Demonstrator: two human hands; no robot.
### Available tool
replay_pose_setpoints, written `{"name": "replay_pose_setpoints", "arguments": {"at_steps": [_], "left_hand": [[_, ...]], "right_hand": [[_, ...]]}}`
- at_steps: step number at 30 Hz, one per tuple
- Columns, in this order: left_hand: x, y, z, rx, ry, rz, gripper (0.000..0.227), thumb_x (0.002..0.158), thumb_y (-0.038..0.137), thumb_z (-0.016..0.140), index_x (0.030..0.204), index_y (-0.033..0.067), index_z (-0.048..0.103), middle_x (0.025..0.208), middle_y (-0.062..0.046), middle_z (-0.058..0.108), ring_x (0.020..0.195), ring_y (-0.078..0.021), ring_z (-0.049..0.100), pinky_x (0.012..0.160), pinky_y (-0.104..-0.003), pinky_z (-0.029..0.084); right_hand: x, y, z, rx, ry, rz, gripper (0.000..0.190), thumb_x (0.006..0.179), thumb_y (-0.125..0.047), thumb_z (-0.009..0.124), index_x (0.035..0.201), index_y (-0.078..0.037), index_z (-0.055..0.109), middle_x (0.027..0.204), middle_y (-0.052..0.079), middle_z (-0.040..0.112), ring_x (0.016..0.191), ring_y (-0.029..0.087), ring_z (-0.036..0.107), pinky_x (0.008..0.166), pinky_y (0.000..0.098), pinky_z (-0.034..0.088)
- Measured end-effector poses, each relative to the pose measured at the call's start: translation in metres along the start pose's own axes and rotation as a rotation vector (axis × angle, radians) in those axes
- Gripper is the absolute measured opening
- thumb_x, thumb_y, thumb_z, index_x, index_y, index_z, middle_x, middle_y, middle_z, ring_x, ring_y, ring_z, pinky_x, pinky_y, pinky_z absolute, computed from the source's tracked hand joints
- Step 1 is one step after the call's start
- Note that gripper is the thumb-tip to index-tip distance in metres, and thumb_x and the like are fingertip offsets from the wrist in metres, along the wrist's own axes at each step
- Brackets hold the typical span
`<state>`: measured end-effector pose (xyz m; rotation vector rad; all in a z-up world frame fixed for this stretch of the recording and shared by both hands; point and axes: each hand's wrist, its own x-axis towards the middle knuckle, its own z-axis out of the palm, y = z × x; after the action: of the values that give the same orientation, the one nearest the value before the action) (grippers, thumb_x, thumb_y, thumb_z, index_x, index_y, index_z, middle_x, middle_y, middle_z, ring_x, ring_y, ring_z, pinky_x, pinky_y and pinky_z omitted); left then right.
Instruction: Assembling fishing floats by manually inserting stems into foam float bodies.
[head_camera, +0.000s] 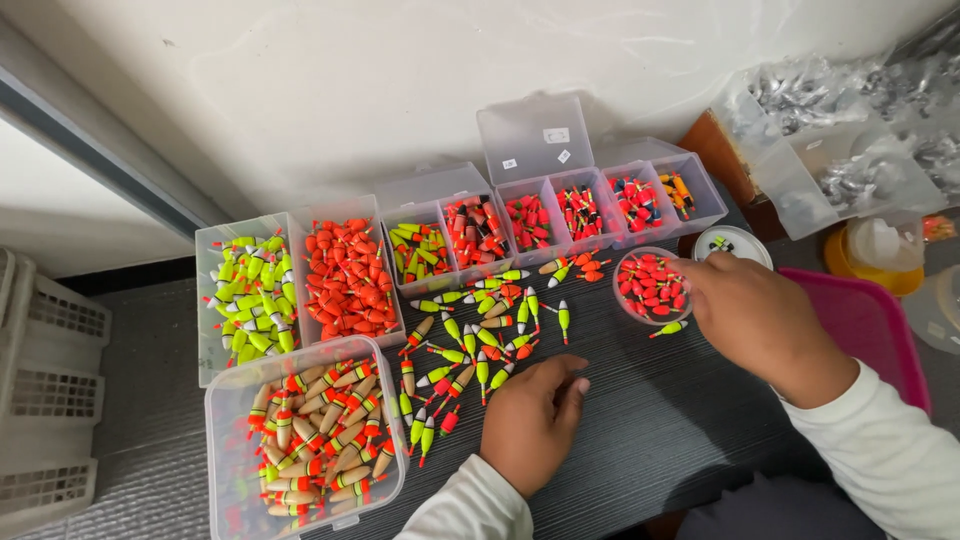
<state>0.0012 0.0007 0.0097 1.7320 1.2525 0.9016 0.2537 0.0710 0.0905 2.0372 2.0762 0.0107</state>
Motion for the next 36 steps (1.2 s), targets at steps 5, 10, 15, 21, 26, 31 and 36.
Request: {"name": "replay_pose_setpoints", "arguments": {"at_steps": [5,10,15,21,26,31,36], "left_hand": [[-0.001,0.000,0.000,0.031,-0.012,0.021,0.025,0.096,0.028,0.058,0.115,0.0174,0.070,0.080,-0.003,0.070,0.069,-0.0240,0.066,0.061,-0.040,0.051],[-0.001,0.001,0.000,0.033,-0.017,0.016,0.025,0.096,0.028,0.059,0.116,0.0174,0.070,0.082,-0.004,0.071,0.070,-0.0236,0.067,0.063,-0.039,0.052],[-0.001,0.002,0.002,0.047,0.016,0.112,0.022,0.094,0.023,0.060,0.113,0.0152,0.069,0.093,-0.005,0.075,0.079,-0.0265,0.070,0.070,-0.040,0.054],[0.001,0.004,0.000,0.048,-0.012,0.134,0.022,0.094,0.021,0.060,0.113,0.0127,0.069,0.084,-0.004,0.072,0.079,-0.0267,0.069,0.072,-0.041,0.053],[-0.001,0.005,-0.001,0.042,-0.018,0.166,0.022,0.095,0.019,0.060,0.113,0.0112,0.069,0.093,-0.006,0.073,0.084,-0.0299,0.069,0.074,-0.043,0.052],[-0.001,0.005,-0.001,0.021,-0.002,0.188,0.021,0.094,0.017,0.060,0.112,0.0100,0.068,0.097,-0.007,0.074,0.085,-0.0318,0.069,0.074,-0.044,0.053],[-0.002,0.005,0.000,0.034,-0.006,0.187,0.022,0.096,0.020,0.059,0.113,0.0107,0.069,0.100,-0.007,0.074,0.090,-0.0311,0.070,0.079,-0.043,0.053]], "right_hand": [[0.006,0.000,0.024,-0.058,-0.009,-0.099,0.029,0.097,-0.023,0.043,0.119,-0.029,0.061,0.095,0.003,0.063,0.088,0.031,0.069,0.062,0.0508,0.051],[0.006,-0.011,0.026,-0.055,-0.051,-0.085,0.026,0.096,-0.024,0.042,0.107,-0.030,0.065,0.103,0.000,0.067,0.092,0.030,0.069,0.064,0.0511,0.051],[0.016,-0.041,0.034,0.045,0.407,-0.503,0.049,0.084,-0.013,0.060,0.132,-0.020,0.063,0.091,0.007,0.061,0.079,0.034,0.063,0.078,0.0486,0.051],[0.050,-0.080,0.043,-0.076,0.423,-0.588,0.057,0.080,-0.018,0.062,0.136,-0.023,0.061,0.111,0.006,0.065,0.096,0.029,0.063,0.080,0.0451,0.046],[0.052,-0.118,0.025,-0.052,0.433,-0.705,0.048,0.085,-0.018,0.060,0.132,-0.022,0.063,0.098,0.004,0.064,0.091,0.030,0.063,0.077,0.0469,0.048],[0.055,-0.124,0.028,0.014,0.220,-0.776,0.043,0.086,-0.017,0.060,0.127,-0.027,0.068,0.089,0.004,0.063,0.071,0.034,0.063,0.058,0.0517,0.049],[0.062,-0.114,0.025,0.043,0.247,-0.676,0.053,0.084,-0.016,0.058,0.137,-0.025,0.061,0.107,0.007,0.068,0.082,0.036,0.069,0.061,0.0535,0.052]]}}
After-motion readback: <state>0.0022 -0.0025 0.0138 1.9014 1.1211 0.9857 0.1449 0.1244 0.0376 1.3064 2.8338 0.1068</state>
